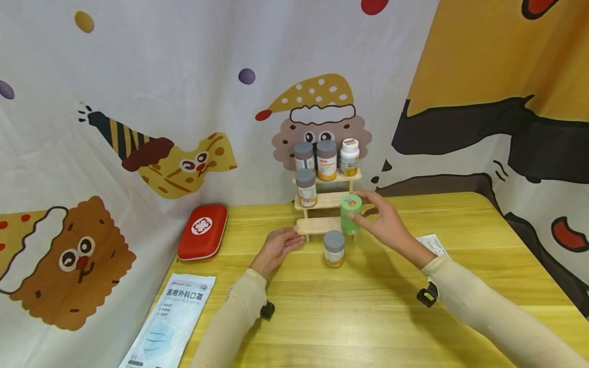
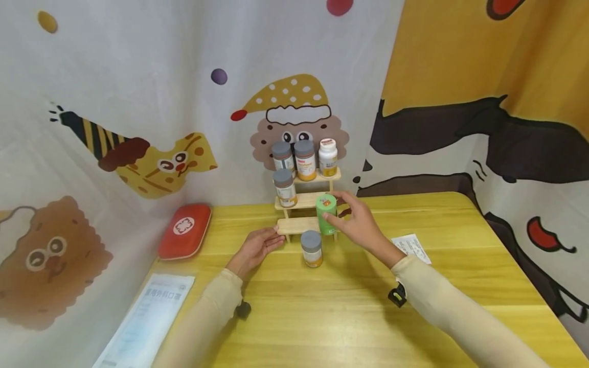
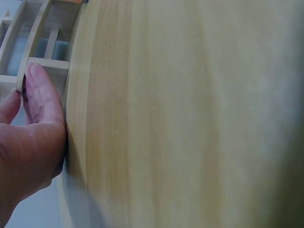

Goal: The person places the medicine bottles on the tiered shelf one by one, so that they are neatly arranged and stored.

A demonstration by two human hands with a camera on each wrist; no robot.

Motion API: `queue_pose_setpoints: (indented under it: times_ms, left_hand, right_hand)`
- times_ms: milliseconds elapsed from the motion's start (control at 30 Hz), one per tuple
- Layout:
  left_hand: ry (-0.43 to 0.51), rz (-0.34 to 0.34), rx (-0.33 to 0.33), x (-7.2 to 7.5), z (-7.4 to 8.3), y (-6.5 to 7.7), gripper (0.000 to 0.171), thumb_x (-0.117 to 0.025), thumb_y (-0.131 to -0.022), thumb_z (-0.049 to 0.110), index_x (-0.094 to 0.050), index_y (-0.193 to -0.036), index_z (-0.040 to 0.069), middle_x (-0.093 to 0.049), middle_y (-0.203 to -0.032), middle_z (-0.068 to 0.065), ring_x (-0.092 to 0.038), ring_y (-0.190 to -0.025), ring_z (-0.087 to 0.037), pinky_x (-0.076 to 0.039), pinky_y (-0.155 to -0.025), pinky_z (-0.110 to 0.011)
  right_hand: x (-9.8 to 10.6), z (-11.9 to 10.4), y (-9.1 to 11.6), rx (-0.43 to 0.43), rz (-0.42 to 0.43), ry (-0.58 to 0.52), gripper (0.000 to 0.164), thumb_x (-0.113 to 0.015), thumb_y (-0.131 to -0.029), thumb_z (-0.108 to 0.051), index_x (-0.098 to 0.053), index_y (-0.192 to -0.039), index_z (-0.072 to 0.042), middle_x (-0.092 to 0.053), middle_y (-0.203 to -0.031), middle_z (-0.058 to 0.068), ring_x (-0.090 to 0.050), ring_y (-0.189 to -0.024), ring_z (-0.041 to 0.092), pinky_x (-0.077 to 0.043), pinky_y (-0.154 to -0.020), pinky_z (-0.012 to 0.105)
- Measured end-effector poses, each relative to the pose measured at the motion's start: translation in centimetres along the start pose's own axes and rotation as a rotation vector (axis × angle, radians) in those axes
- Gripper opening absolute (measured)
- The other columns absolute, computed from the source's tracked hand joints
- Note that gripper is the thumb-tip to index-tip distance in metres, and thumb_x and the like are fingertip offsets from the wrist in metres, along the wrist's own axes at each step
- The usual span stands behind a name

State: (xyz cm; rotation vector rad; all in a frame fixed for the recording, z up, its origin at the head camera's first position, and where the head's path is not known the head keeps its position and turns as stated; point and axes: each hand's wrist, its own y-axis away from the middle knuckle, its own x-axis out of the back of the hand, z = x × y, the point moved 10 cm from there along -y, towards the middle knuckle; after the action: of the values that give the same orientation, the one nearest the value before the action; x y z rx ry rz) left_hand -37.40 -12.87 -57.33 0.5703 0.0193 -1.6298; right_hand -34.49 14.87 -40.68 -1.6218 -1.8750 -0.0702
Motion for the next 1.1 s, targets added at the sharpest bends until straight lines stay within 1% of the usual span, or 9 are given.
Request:
queue_pose_setpoints:
  times_ms: [167,300,467,533,700,833,900,1000,1100]
  left_hand:
    - [-0.008,-0.003,0.0,-0.2,0.2,0.0,0.027,-0.062,-0.108,0.014,-0.062,-0.127,-0.006,-0.073,-0.094,-0.006,-0.078,-0.092,-0.015,-0.068,-0.093,-0.03]
    - [-0.018,-0.008,0.0,-0.5,0.2,0.1,0.029,-0.061,-0.109,0.014,-0.06,-0.129,-0.008,-0.073,-0.095,-0.006,-0.078,-0.092,-0.015,-0.067,-0.094,-0.031]
    - [-0.017,-0.008,0.01,-0.6,0.0,0.0,0.029,-0.062,-0.108,0.014,-0.061,-0.128,-0.007,-0.073,-0.094,-0.005,-0.078,-0.091,-0.015,-0.068,-0.093,-0.03]
    - [-0.012,-0.008,0.012,-0.6,-0.1,-0.1,0.029,-0.063,-0.108,0.015,-0.062,-0.128,-0.007,-0.073,-0.093,-0.006,-0.078,-0.091,-0.015,-0.068,-0.091,-0.03]
    - [0.0,-0.008,0.016,-0.7,-0.4,-0.3,0.031,-0.063,-0.108,0.014,-0.062,-0.13,-0.008,-0.075,-0.093,-0.007,-0.078,-0.09,-0.016,-0.068,-0.089,-0.03]
    - [-0.001,-0.011,0.021,-0.8,-0.4,-0.2,0.034,-0.062,-0.108,0.014,-0.06,-0.133,-0.009,-0.075,-0.093,-0.006,-0.078,-0.09,-0.015,-0.068,-0.091,-0.03]
    - [-0.004,-0.007,0.02,-0.7,-0.3,-0.1,0.034,-0.062,-0.108,0.013,-0.06,-0.133,-0.01,-0.074,-0.093,-0.006,-0.078,-0.09,-0.015,-0.068,-0.09,-0.03]
    - [-0.001,0.004,0.014,-0.4,-0.2,-0.1,0.034,-0.062,-0.108,0.013,-0.06,-0.133,-0.01,-0.075,-0.093,-0.006,-0.078,-0.089,-0.015,-0.068,-0.089,-0.029]
    - [0.001,0.008,0.006,-0.1,0.0,-0.1,0.032,-0.062,-0.108,0.013,-0.061,-0.132,-0.01,-0.074,-0.092,-0.006,-0.078,-0.089,-0.015,-0.068,-0.088,-0.029]
  right_hand:
    - [-0.2,-0.6,-1.2,-0.009,0.028,-0.043,0.058,-0.078,-0.099,-0.03,-0.056,-0.15,-0.015,-0.067,-0.131,0.009,-0.061,-0.122,0.025,-0.062,-0.096,0.052]
    - [-0.2,-1.2,-2.1,0.006,0.061,-0.052,0.057,-0.079,-0.098,-0.029,-0.058,-0.149,-0.017,-0.067,-0.131,0.007,-0.062,-0.122,0.022,-0.063,-0.093,0.044]
    - [-0.2,-1.7,-3.1,-0.001,0.097,-0.047,0.059,-0.081,-0.096,-0.028,-0.058,-0.149,-0.017,-0.066,-0.131,0.006,-0.063,-0.122,0.022,-0.063,-0.09,0.034]
    - [-0.3,-1.8,-3.4,-0.006,0.106,-0.047,0.059,-0.081,-0.096,-0.027,-0.057,-0.149,-0.016,-0.066,-0.132,0.008,-0.063,-0.123,0.023,-0.064,-0.091,0.036]
    - [-0.6,-1.8,-4.2,0.005,0.125,-0.068,0.059,-0.082,-0.095,-0.019,-0.057,-0.149,-0.012,-0.064,-0.135,0.014,-0.063,-0.125,0.031,-0.065,-0.095,0.047]
    - [-0.9,-1.9,-4.8,0.011,0.151,-0.073,0.059,-0.083,-0.093,-0.014,-0.058,-0.147,-0.01,-0.064,-0.136,0.015,-0.064,-0.124,0.033,-0.065,-0.093,0.049]
    - [-1.2,-1.8,-5.2,0.012,0.164,-0.075,0.059,-0.084,-0.092,-0.012,-0.059,-0.145,-0.009,-0.065,-0.134,0.016,-0.066,-0.12,0.033,-0.066,-0.091,0.046]
    - [-1.6,-2.0,-5.9,0.018,0.179,-0.065,0.058,-0.085,-0.092,-0.012,-0.06,-0.144,-0.009,-0.068,-0.128,0.015,-0.067,-0.113,0.032,-0.066,-0.085,0.037]
    - [-2.0,-2.2,-6.4,0.023,0.184,-0.061,0.058,-0.085,-0.091,-0.014,-0.06,-0.144,-0.01,-0.069,-0.124,0.013,-0.067,-0.108,0.03,-0.063,-0.08,0.028]
